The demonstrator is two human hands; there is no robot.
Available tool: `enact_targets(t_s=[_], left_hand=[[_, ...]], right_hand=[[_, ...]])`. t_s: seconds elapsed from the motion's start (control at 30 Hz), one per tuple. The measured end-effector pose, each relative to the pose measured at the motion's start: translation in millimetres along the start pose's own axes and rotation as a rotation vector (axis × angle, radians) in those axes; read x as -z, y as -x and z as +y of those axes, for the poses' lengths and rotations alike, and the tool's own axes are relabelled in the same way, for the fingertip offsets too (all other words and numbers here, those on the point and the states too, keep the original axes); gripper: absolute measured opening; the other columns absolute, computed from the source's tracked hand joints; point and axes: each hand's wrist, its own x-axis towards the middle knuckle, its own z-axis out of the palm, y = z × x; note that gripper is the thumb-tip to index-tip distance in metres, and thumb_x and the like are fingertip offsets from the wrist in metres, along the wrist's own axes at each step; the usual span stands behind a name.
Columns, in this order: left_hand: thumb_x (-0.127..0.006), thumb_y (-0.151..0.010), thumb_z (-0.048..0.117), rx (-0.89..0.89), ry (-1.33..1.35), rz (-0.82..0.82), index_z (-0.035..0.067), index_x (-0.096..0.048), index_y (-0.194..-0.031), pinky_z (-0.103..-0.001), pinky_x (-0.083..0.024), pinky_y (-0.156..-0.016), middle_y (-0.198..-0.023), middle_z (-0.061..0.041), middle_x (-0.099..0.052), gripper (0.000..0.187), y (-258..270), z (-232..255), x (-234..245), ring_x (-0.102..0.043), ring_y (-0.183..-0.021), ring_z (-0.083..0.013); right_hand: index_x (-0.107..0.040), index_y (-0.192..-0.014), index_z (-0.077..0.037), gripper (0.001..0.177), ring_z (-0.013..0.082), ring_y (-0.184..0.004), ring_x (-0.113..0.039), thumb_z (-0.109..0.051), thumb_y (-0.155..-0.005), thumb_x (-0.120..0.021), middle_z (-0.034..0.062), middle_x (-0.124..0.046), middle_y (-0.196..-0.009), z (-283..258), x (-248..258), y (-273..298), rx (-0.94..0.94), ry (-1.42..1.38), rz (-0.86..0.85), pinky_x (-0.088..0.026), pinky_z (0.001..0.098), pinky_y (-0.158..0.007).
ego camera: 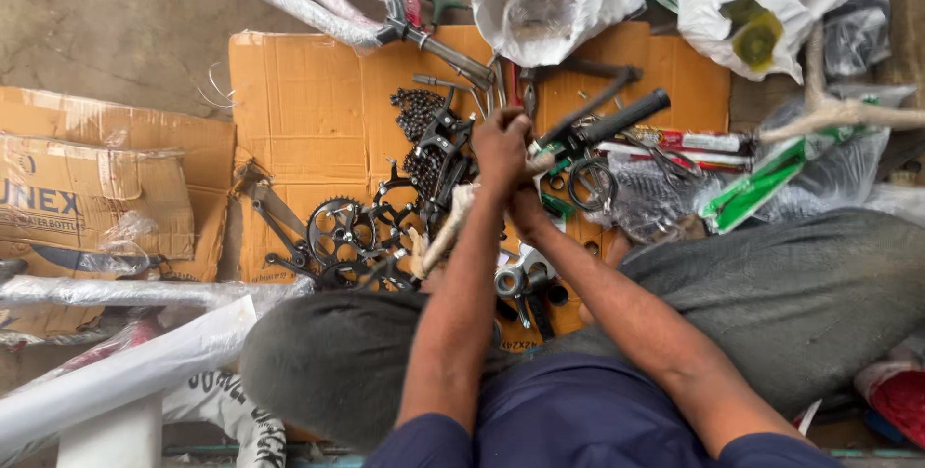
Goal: The person sits on the floor and assembles bicycle handlebars by attaching brake levers and grips. They use a screwdriver to tighten components and a hammer to secure the grips onto the handlebar ends.
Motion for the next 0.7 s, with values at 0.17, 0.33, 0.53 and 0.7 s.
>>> enact_targets(t_s=[0.17,0.33,0.53,0.7], left_hand=[[-0.069,-0.094,0.009,-0.045,0.079,-0.174,-0.008,-0.07,-0.116,-0.028,-0.056,-0.064,-0.092,-0.012,-0.075,0.027,42,-47,-26,-0.071,-0.072,-0.0165],[-0.071,-0.092,0.009,0.159,0.313,-0.275,-0.005,-0.069,-0.116,-0.031,-0.061,-0.067,-0.09,-0.01,-0.074,0.027,42,-58,-24,-0.072,-0.073,-0.0183],[-0.067,-0.1,0.021,0.091,0.263,-0.075,-0.003,-0.069,-0.105,-0.032,-0.057,-0.063,-0.084,-0.008,-0.07,0.025,58,-13,-20,-0.065,-0.07,-0.0171],[-0.052,-0.095,0.018,0.225,0.572,0.09,0.008,-0.065,-0.095,-0.038,-0.055,-0.059,-0.084,-0.006,-0.07,0.016,69,21,10,-0.067,-0.075,-0.0175]], right_hand=[[-0.061,-0.119,-0.014,0.026,0.0058,-0.098,-0.062,-0.02,-0.097,-0.048,-0.0023,-0.067,-0.106,18,16,49,-0.111,-0.25,0.245,-0.051,0.0262,-0.081],[-0.059,-0.126,0.0,0.033,0.0221,-0.104,-0.061,-0.014,-0.096,-0.058,0.0095,-0.065,-0.113,-25,54,80,0.201,-0.538,0.004,-0.051,0.0483,-0.096],[-0.057,-0.126,-0.009,0.044,0.0236,-0.11,-0.065,-0.043,-0.099,-0.055,0.0079,-0.068,-0.118,-106,39,106,0.075,-0.673,-0.024,-0.052,0.0535,-0.102],[-0.057,-0.118,-0.011,0.051,0.0254,-0.094,-0.067,-0.058,-0.1,-0.06,0.0046,-0.064,-0.102,-101,46,85,0.099,-0.512,0.017,-0.056,0.052,-0.085]])
